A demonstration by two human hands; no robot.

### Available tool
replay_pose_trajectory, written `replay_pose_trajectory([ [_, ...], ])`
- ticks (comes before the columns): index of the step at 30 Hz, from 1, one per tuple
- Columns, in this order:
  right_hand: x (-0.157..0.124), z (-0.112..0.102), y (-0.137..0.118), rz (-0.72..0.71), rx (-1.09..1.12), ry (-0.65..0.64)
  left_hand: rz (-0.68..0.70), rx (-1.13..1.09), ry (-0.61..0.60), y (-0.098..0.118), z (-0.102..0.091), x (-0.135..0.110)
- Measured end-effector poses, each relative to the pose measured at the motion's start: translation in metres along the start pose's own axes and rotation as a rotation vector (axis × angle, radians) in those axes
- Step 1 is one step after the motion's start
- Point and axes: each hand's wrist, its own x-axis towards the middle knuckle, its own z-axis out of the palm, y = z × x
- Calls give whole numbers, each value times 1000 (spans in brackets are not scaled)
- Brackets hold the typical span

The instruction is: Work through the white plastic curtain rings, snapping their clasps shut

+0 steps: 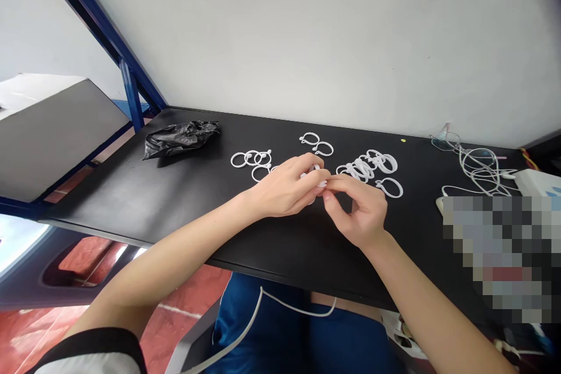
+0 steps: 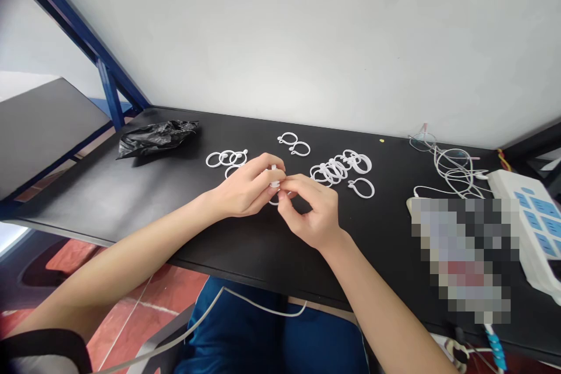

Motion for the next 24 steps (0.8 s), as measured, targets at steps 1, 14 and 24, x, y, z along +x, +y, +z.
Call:
replay_pose_trajectory([
  [1,-1,-1,1,35,32,0,-1,7,-4,0,0,0],
  [14,3,-2,-2,405,428,16,20,28,145,2,-1,-1],
  [24,1,0,-6,294,288,66,-10,43,149,0,6,-3],
])
